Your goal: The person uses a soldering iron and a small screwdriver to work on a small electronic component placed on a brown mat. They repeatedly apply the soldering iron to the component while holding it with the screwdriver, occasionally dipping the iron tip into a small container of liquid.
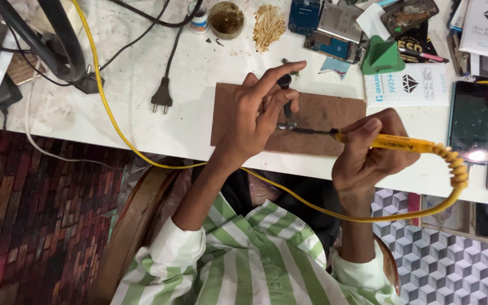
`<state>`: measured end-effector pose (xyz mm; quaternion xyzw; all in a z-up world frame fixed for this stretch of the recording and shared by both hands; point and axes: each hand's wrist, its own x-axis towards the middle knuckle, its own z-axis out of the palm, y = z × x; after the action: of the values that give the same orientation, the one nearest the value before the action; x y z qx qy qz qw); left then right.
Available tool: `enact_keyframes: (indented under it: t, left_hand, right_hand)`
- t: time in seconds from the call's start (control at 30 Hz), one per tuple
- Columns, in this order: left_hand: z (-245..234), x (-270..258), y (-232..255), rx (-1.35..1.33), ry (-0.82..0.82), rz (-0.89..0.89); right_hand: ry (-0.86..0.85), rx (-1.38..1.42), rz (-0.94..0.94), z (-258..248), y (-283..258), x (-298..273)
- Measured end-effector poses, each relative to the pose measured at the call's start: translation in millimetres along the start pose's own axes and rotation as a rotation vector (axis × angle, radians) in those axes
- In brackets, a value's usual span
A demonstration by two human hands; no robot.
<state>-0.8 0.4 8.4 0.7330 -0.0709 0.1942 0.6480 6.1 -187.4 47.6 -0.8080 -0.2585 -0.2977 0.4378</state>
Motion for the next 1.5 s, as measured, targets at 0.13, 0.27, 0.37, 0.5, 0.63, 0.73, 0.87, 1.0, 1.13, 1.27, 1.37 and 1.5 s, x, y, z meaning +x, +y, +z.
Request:
enact_keyframes:
  t: [0.13, 0.27, 0.37, 0.5, 0.63, 0.73, 0.87, 1.0, 1.13, 1.27, 1.37, 1.5]
  left_hand:
    - [-0.4, -4.6, -0.4, 0.125, 0.038, 0.235]
    - [-1.0, -7.8, -3.8, 0.233, 0.046, 0.318]
    - [0.7, -12.9, -2.9, 0.105, 0.038, 0.194]
    - [-1.4, 0.5, 6.3, 0.038, 0.043, 0.022]
    - [1.1, -9.8, -1.1, 0.014, 0.071, 0.151]
    - [-0.9, -12.8, -2.7, -0.007, 0.123, 0.105]
    - [-2.2, -14.6, 3.7, 0.073, 0.141, 0.128]
    - [0.6, -11.3, 5.5, 0.213, 0.12, 0.207]
    - [1.0, -12.6, 5.3, 0.166, 0.145, 0.182]
    - [0.2, -14.9, 8.2, 0.2, 0.125, 0.221]
    - [2.4, -9.5, 8.5, 0.283, 0.114, 0.294]
    - [5.3, -16.7, -3.2, 0.231, 0.078, 0.189]
  right_hand:
    - [-0.051, -0.034, -0.011, 0.0, -6.0, 2.4]
    - [-0.066, -0.025, 0.03, 3.9, -8.9, 7.2]
    - [-0.115, -0.253, -0.025, 3.4, -12.0, 9.9]
    - [-0.096, -0.213, -0.161, 6.3, -19.3, 26.5]
    - [-0.092, -0.115, -0.04, 6.8, -19.8, 15.1]
    - [-0.095, -0.072, -0.007, 6.6, -17.7, 11.4]
    - [-0.094, -0.062, 0.0, 4.9, -17.3, 10.6]
    - [-0.095, -0.082, 0.029, 5.3, -16.5, 14.3]
    - [-0.129, -0.113, 0.004, 5.3, -19.5, 16.6]
    - [-0.173, -0.102, 0.049, 3.0, -27.0, 14.1]
    - [-0.138, -0.076, 0.03, 2.0, -27.9, 18.4]
    - [-0.126, -0.085, 0.015, 2.3, -15.4, 18.5]
